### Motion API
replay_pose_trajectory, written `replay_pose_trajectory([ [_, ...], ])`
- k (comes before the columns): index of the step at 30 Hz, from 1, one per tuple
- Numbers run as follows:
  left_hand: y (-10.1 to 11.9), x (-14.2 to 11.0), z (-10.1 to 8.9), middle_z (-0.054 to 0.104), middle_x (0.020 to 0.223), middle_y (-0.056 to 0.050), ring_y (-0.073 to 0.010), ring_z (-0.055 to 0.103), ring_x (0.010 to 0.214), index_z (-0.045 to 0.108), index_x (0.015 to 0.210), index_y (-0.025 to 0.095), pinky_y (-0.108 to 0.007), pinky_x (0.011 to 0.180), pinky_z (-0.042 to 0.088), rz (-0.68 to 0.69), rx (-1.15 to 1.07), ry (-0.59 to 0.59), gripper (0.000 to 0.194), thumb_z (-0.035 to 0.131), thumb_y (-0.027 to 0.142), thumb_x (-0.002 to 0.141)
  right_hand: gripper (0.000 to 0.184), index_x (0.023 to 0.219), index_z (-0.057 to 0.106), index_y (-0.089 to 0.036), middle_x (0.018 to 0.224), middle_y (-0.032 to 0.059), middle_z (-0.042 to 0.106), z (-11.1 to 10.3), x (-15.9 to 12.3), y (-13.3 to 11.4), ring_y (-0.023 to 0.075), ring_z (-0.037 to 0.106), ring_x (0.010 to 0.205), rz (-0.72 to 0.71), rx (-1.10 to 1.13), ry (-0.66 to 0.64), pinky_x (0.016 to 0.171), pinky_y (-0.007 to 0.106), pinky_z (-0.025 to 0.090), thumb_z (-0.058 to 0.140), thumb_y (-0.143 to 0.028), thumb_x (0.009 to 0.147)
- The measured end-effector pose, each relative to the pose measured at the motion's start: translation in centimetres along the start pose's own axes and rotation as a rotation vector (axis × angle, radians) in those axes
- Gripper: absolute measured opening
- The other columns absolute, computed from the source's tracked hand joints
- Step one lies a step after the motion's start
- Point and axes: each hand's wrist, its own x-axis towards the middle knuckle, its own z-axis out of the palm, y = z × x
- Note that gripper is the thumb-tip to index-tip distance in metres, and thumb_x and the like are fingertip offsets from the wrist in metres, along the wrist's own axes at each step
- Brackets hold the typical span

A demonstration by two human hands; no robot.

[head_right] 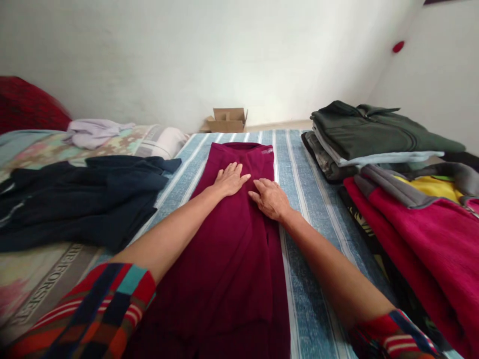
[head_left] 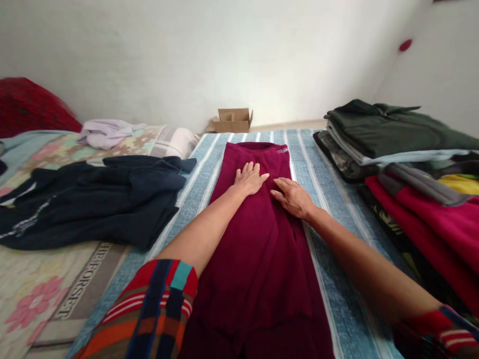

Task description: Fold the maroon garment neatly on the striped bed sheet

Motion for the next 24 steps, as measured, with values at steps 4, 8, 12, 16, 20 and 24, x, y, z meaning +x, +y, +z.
replay_pose_trajectory([
  [4, 0.9, -3.3, -2.0, 0.03, 0.146, -0.019, -0.0285, 0.024, 0.136, 0.043, 0.129, 0.008, -0.046, 0.107, 0.024, 0.104, 0.053, 0.109, 0.052, 0.033, 0.043, 0.092, 0.027, 0.106, 0.059, -0.016, 0.108, 0.0114, 0.061, -1.4, -3.3, -1.5, 0.0221, 0.055, 0.103, -0.007, 0.068, 0.103, 0.088, 0.033, 0.042, 0.043, -0.032, 0.09],
  [8, 2.0, -9.3, -3.1, 0.042, 0.138, -0.02, -0.0268, 0.035, 0.131, 0.054, 0.115, 0.009, -0.042, 0.106, 0.029, 0.262, 0.033, 0.117, 0.039, 0.043, 0.035, 0.089, 0.02, 0.09, 0.062, -0.018, 0.095, 0.0091, 0.062, -2.4, -7.4, -3.3, 0.0205, 0.056, 0.093, 0.013, 0.108, 0.125, 0.081, 0.03, 0.043, 0.045, -0.028, 0.089],
  [12, 3.2, -16.5, -3.1, 0.045, 0.136, -0.02, -0.0288, 0.038, 0.129, 0.057, 0.113, 0.009, -0.045, 0.106, 0.03, 0.266, -0.052, 0.067, 0.037, 0.049, 0.033, 0.085, 0.02, 0.078, 0.061, -0.02, 0.073, 0.0036, 0.061, -2.8, -10.1, -4.7, 0.0176, 0.057, 0.072, 0.183, 0.175, 0.124, 0.066, 0.028, 0.04, 0.047, -0.031, 0.087],
  [16, 4.5, -22.6, -2.9, 0.042, 0.139, -0.018, -0.0278, 0.034, 0.132, 0.055, 0.118, 0.01, -0.043, 0.109, 0.029, 0.276, -0.156, -0.026, 0.041, 0.052, 0.033, 0.083, 0.023, 0.076, 0.061, -0.021, 0.062, -0.0003, 0.061, -2.5, -10.9, -5.1, 0.0143, 0.055, 0.058, 0.333, 0.41, -0.002, 0.056, 0.025, 0.036, 0.048, -0.037, 0.085],
  [20, 5.3, -25.8, -2.6, 0.037, 0.143, -0.017, -0.0268, 0.03, 0.134, 0.05, 0.126, 0.01, -0.044, 0.109, 0.029, 0.245, -0.214, -0.129, 0.049, 0.051, 0.035, 0.084, 0.028, 0.07, 0.061, -0.02, 0.061, 0.0007, 0.062, -2.1, -10.7, -5.0, 0.0145, 0.054, 0.057, 0.368, 0.476, -0.084, 0.054, 0.025, 0.035, 0.05, -0.042, 0.082],
  [24, 5.9, -26.5, -2.2, 0.037, 0.143, -0.018, -0.026, 0.03, 0.134, 0.049, 0.127, 0.009, -0.043, 0.11, 0.027, 0.207, -0.246, -0.155, 0.05, 0.05, 0.034, 0.084, 0.032, 0.065, 0.057, -0.019, 0.059, 0.0025, 0.062, -2.4, -10.5, -5.2, 0.0154, 0.055, 0.057, 0.442, 0.398, -0.129, 0.053, 0.025, 0.033, 0.051, -0.047, 0.081],
])
